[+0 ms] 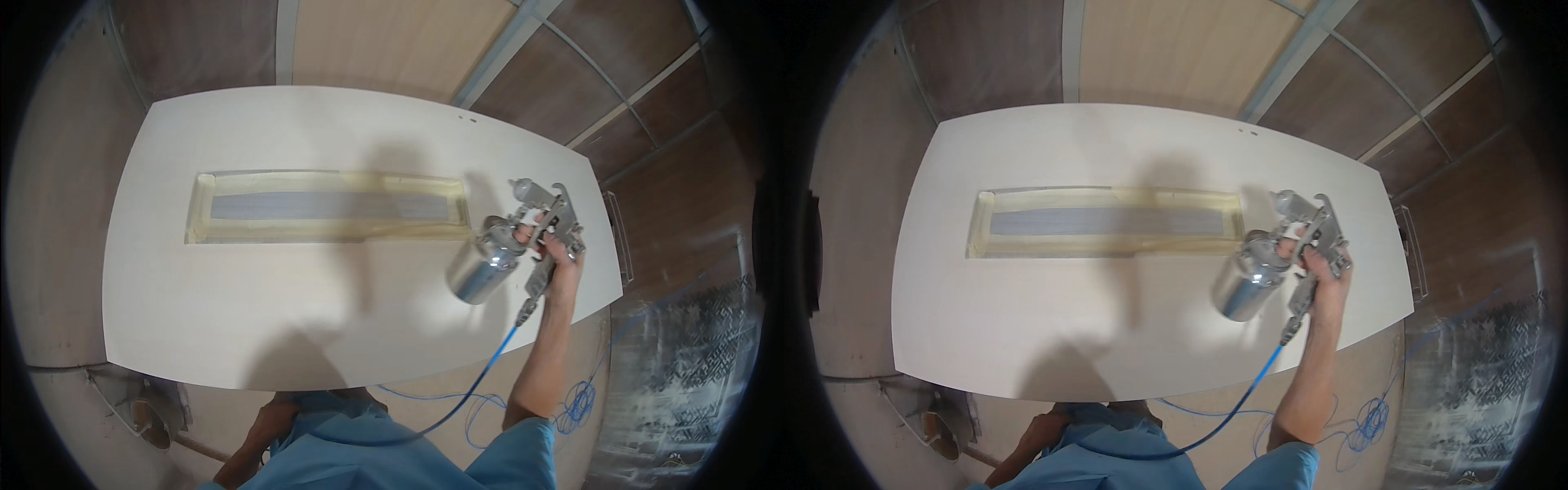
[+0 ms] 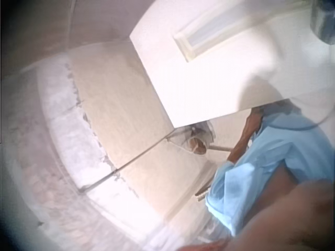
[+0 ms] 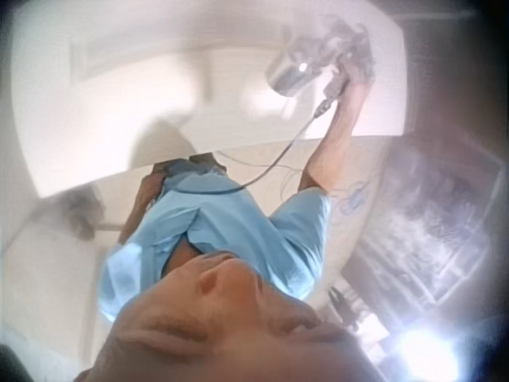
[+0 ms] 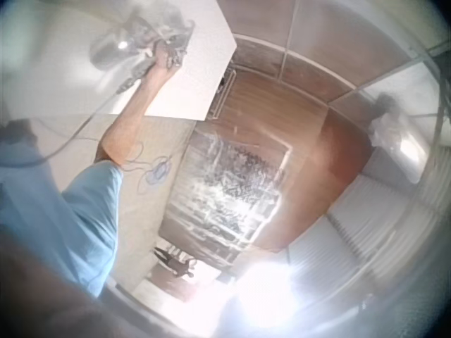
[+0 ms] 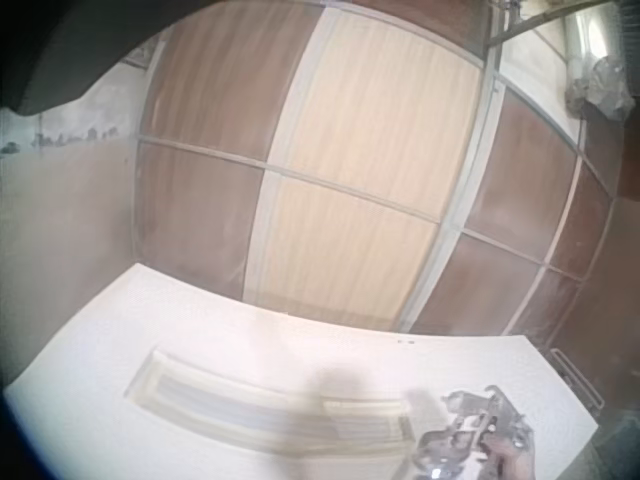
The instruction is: The person uses a spray gun to apply white paint to a large flat panel. They move the spray gun in steady horizontal passes across the surface, covering the area methodically.
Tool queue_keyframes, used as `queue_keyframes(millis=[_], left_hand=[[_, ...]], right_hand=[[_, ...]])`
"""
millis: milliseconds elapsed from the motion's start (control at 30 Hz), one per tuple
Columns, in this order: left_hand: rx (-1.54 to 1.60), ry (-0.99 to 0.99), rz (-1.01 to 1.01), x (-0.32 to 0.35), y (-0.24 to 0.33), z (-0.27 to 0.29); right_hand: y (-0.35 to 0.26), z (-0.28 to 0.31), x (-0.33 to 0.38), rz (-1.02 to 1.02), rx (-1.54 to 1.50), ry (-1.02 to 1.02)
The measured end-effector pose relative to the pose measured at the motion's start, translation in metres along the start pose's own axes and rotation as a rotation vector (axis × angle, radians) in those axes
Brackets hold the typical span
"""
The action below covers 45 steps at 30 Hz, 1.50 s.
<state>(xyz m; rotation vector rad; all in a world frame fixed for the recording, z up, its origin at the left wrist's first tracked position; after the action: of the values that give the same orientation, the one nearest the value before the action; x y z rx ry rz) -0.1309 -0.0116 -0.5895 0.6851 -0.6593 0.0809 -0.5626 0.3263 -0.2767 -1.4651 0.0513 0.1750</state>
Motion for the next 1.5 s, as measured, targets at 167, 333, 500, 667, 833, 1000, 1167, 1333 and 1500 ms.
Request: queue_keyframes(millis=[167,333,500,667,833,1000,1167,1333,1500], left_hand=[[0.177,0.134,0.021,0.009,-0.011,0.018],[0.197,-0.012,-0.099,0.009,0.015,0.076],[0.507,0.479,-0.767,0.031,0.145,0.194],[0.157,0.661,-1.581,0.043,0.29,0.239],[0.051,0.713,-1.779,0.062,0.333,0.224],[-0.102,0.699,-1.799,0.063,0.347,0.202],[-0.226,0.68,-1.855,0.067,0.364,0.188],[-0.431,0.645,-1.873,0.078,0.393,0.179],[-0.445,0.52,-1.867,0.088,0.428,0.175]], right_hand=[[0.009,-0.025,0.029,0.11,-0.508,-0.157],[0.051,-0.003,0.118,0.251,-0.889,-0.295],[0.101,-0.01,0.204,0.513,-1.167,-0.27],[0.086,-0.028,0.223,0.704,-1.077,-0.352],[0.084,-0.031,0.251,0.772,-1.137,-0.21],[0.091,-0.01,0.276,0.781,-1.117,-0.136],[0.1,0.011,0.287,0.776,-1.179,-0.098],[0.1,0.041,0.296,0.707,-1.038,-0.133],[0.091,0.07,0.294,0.713,-0.985,-0.163]])
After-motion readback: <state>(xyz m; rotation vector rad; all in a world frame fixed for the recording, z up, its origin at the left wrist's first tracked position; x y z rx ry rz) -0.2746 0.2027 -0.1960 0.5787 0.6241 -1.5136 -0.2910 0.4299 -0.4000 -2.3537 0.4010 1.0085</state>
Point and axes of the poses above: each hand's wrist, its own x-axis away from the middle knuckle, its own z-axis out of the back of the hand, y = z × x, the point moved 5 cm from there along -x, towards the middle knuckle, and after that the axes turned 5 degrees about -z, right-handed, at the moved point
